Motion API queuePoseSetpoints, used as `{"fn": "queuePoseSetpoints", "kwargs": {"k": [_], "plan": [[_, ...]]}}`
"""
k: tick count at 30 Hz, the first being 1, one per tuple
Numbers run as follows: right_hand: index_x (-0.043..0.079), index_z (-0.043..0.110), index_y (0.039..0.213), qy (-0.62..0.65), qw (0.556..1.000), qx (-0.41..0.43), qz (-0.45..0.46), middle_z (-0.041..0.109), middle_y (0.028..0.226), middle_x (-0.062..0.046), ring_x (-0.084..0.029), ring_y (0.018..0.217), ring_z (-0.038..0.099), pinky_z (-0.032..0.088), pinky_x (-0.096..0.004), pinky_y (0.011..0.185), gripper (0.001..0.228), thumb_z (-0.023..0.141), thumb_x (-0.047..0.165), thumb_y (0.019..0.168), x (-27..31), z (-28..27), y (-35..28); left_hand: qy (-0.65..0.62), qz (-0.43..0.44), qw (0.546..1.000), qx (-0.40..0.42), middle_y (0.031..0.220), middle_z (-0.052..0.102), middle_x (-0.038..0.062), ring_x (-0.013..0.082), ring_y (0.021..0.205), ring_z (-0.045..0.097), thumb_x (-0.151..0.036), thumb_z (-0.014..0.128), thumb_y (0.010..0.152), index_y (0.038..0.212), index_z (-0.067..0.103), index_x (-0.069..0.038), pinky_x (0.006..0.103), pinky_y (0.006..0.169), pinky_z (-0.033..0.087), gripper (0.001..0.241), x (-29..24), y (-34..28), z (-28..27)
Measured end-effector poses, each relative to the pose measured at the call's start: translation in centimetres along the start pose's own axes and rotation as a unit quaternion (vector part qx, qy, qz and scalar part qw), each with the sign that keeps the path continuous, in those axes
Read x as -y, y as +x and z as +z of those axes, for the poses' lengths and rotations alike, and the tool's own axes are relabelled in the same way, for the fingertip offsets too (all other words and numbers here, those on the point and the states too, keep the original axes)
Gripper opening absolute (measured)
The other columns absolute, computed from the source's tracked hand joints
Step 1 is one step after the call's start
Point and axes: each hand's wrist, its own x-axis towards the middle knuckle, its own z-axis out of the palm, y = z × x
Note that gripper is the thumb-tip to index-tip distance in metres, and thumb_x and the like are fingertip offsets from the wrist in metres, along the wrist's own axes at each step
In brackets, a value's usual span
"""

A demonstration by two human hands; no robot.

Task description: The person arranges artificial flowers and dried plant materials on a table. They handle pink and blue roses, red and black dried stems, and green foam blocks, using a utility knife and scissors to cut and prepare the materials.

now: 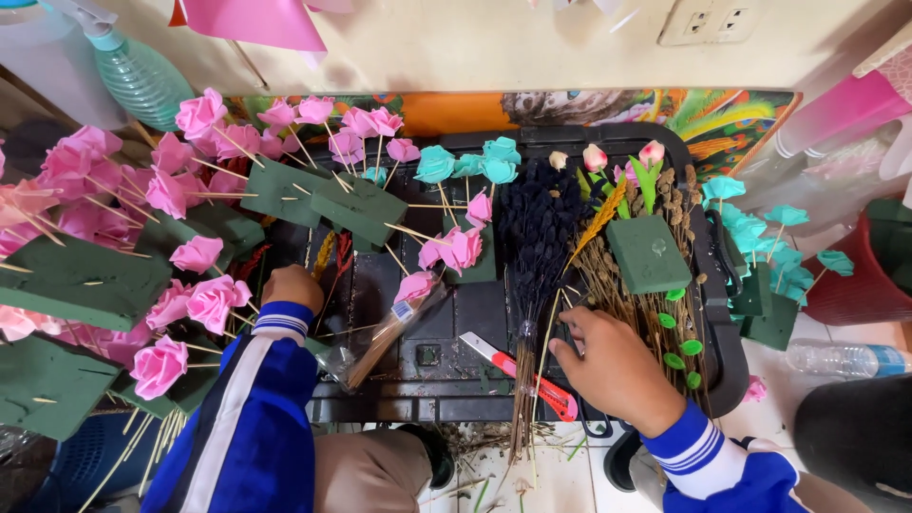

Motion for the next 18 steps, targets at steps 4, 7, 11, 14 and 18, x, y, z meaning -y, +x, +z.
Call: {"fn": "queuePoseSetpoints", "kwargs": {"k": [4, 7, 11, 14, 18], "plan": [[0.018, 0.06, 0.137, -0.016, 1.0, 0.008, 0.007, 0.071, 0.127, -0.014, -0.033, 0.113, 0.071, 0.056, -0.05, 0.093, 0.047, 0.063, 0.036, 0.094, 0.2, 0.0, -0.1, -0.03, -0.044, 0.997, 0.049, 0.143, 0.061, 0.026, 0.0466, 0.121, 0.067, -0.016, 0.062, 0.095, 0.137, 0.064, 0.005, 0.0518, 0.094, 0.061, 0.047, 0.8, -1.2, -0.3], [0.018, 0.06, 0.138, -0.027, 1.0, 0.012, -0.001, 0.071, 0.124, -0.014, -0.034, 0.111, 0.07, 0.056, -0.051, 0.091, 0.047, 0.061, 0.037, 0.094, 0.1, 0.1, -0.1, -0.02, -0.015, 0.999, 0.021, 0.138, 0.063, 0.028, 0.0481, 0.114, 0.07, -0.01, 0.061, 0.092, 0.127, 0.071, 0.004, 0.054, 0.089, 0.062, 0.039, 1.4, -1.8, 0.0], [0.019, 0.061, 0.136, -0.029, 0.999, 0.016, -0.003, 0.071, 0.123, -0.015, -0.032, 0.119, 0.068, 0.055, -0.052, 0.094, 0.045, 0.062, 0.036, 0.094, 0.4, -0.1, -0.3, 0.02, -0.047, 0.995, 0.082, 0.157, 0.041, 0.024, 0.0485, 0.123, 0.065, -0.012, 0.064, 0.094, 0.149, 0.049, 0.004, 0.055, 0.094, 0.062, 0.059, 1.1, 0.4, 0.4], [0.019, 0.058, 0.139, -0.034, 0.999, 0.019, -0.003, 0.071, 0.124, -0.015, -0.034, 0.119, 0.068, 0.055, -0.052, 0.095, 0.048, 0.061, 0.037, 0.095, 0.6, -0.2, -0.2, 0.025, -0.045, 0.995, 0.091, 0.155, 0.046, 0.026, 0.0491, 0.127, 0.064, -0.01, 0.074, 0.088, 0.147, 0.052, 0.002, 0.0561, 0.096, 0.061, 0.064, 1.2, 0.4, -0.1], [0.018, 0.056, 0.142, -0.033, 0.999, 0.025, -0.004, 0.069, 0.127, -0.015, -0.033, 0.123, 0.066, 0.056, -0.054, 0.096, 0.05, 0.061, 0.037, 0.096, 0.7, -0.2, -0.3, 0.077, 0.003, 0.995, 0.065, 0.144, 0.055, 0.033, 0.0466, 0.125, 0.065, -0.011, 0.07, 0.089, 0.146, 0.047, 0.009, 0.0519, 0.096, 0.062, 0.065, 2.0, -1.4, -1.3]]}}
